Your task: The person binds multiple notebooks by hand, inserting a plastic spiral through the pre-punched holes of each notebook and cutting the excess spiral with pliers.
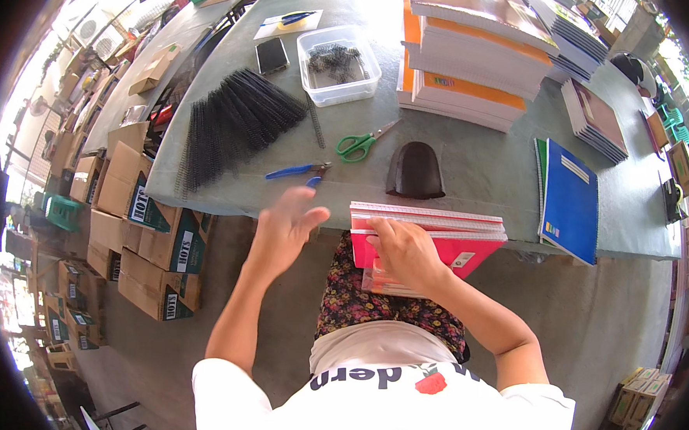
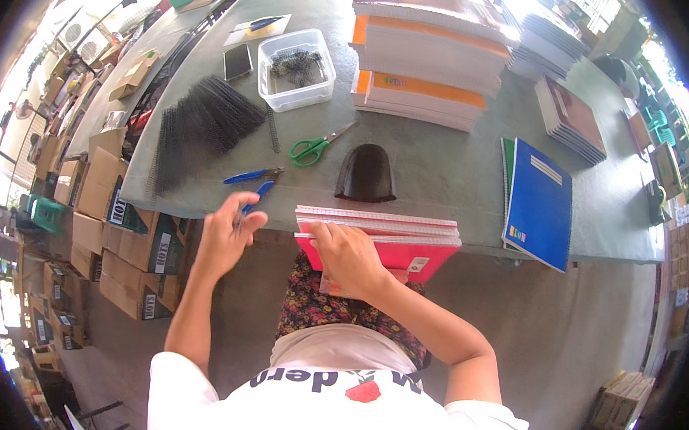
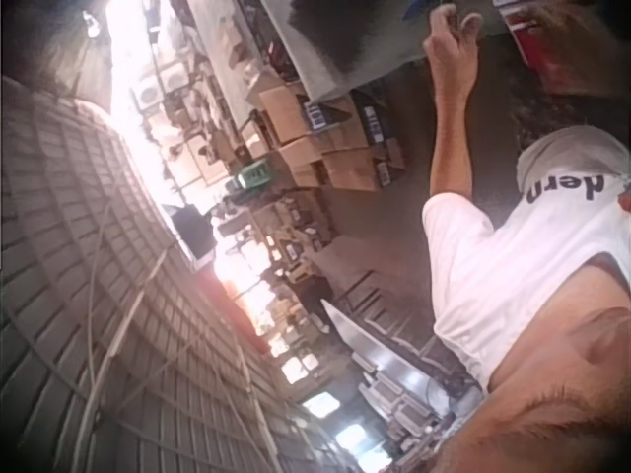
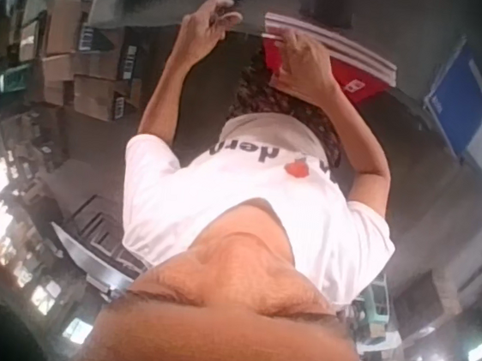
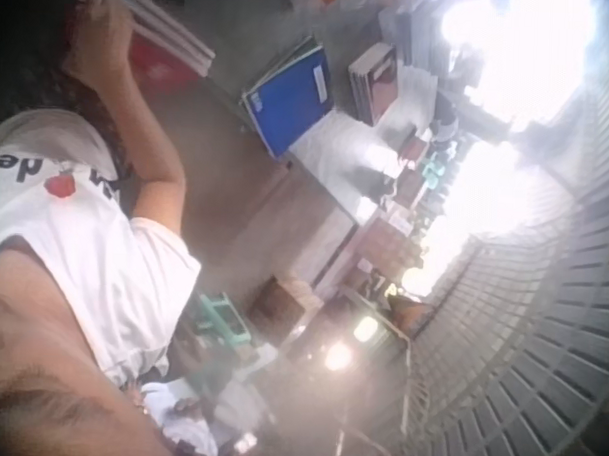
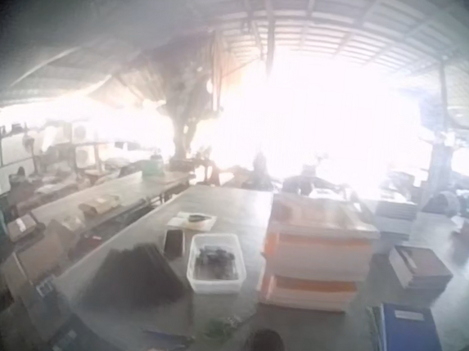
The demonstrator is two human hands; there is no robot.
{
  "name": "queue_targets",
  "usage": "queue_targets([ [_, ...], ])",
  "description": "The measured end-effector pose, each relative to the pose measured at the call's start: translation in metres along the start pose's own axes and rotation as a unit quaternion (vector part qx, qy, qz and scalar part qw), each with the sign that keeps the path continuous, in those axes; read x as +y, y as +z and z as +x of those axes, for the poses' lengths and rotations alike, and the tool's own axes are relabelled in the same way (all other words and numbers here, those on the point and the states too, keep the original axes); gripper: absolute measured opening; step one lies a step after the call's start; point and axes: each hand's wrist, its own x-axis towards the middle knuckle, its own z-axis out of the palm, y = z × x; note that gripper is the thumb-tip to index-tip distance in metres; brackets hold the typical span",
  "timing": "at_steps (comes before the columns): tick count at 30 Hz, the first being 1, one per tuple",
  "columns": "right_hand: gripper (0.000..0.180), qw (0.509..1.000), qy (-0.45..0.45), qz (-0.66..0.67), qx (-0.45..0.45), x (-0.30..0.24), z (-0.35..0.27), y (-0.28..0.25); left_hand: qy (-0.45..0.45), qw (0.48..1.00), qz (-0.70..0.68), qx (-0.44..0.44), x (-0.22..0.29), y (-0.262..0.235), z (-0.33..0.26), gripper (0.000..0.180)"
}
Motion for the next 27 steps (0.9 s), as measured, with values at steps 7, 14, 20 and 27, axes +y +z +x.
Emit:
queue_targets([
  [7,0.012,0.997,0.037,0.058,0.02,0.001,0.012,0.002,0.02,0.988,-0.093,-0.119,-0.04,0.072,-0.042,0.056],
  [14,0.018,0.996,0.069,0.055,0.009,-0.004,0.014,0.0,0.093,0.985,-0.135,0.051,-0.025,0.061,-0.037,0.028],
  [20,0.02,0.988,0.138,0.054,-0.047,-0.007,0.017,-0.006,0.128,0.983,-0.088,0.102,-0.024,0.072,-0.031,0.021],
  [27,0.016,0.98,0.155,0.098,-0.077,-0.007,0.014,-0.007,-0.087,0.974,-0.192,-0.082,-0.024,0.055,-0.022,0.037],
])
